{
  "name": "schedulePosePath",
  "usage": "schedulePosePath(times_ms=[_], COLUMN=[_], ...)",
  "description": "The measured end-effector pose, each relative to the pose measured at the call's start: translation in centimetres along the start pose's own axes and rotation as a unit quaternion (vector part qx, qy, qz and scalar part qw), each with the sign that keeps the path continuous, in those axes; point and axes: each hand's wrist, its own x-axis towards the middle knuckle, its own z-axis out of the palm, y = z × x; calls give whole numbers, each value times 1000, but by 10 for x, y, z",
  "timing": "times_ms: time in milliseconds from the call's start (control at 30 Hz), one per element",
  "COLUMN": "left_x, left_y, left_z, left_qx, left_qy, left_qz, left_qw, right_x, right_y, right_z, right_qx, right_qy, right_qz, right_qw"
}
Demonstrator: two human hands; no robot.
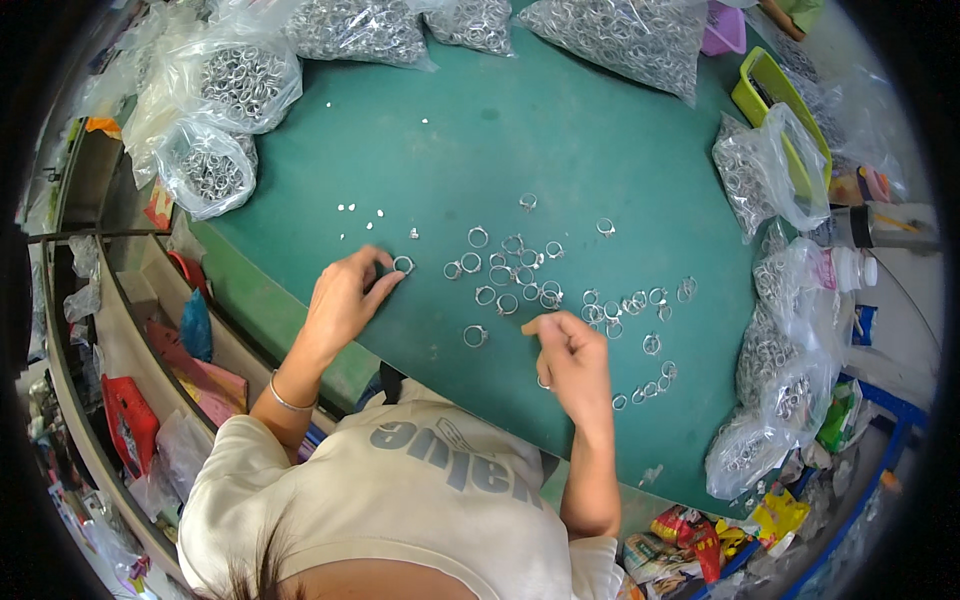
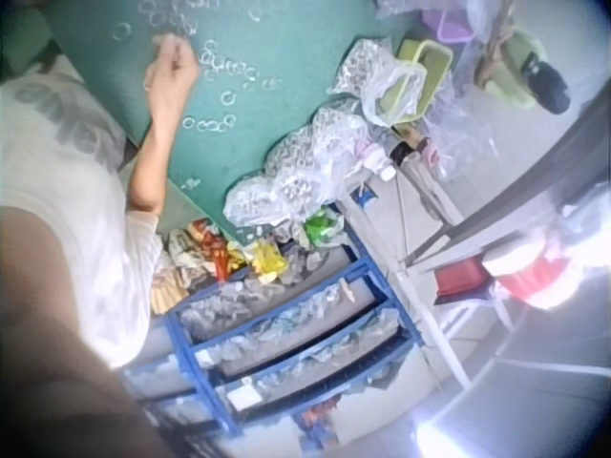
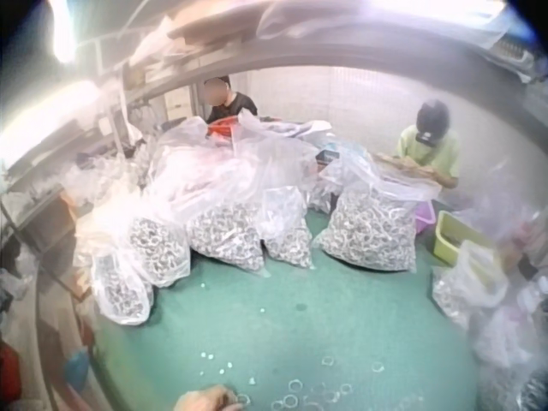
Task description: The person sorts small metal rings by hand, picking them up from a pile on the green workbench and placing them into a plastic container and bags, then lifts a plastic bag and places it on a shelf.
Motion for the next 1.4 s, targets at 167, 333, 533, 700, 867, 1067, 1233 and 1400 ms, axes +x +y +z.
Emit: schedulePosePath(times_ms=[167,333,533,700,867,1067,1233,1400], left_x=[-27,-49,-51,-59,-63,-62,-25,19], left_y=[21,53,68,55,67,22,-24,-63], left_z=[12,50,60,71,48,54,-25,-88], left_qx=[-538,-695,-765,-791,-776,-818,-828,-823], left_qy=[-273,-405,-373,-416,-379,-272,-10,99], left_qz=[-209,-360,-344,-298,-324,-241,-147,-116], left_qw=[770,473,397,335,387,446,541,548], right_x=[-18,-35,-42,-50,-52,-60,-59,-56], right_y=[26,12,20,9,17,36,50,47], right_z=[10,42,47,28,13,9,13,14], right_qx=[434,305,353,562,620,602,596,568], right_qy=[-29,-46,-92,-71,-61,-16,-79,-54], right_qz=[-20,-82,-81,52,14,-29,5,16], right_qw=[900,948,928,822,782,798,799,821])
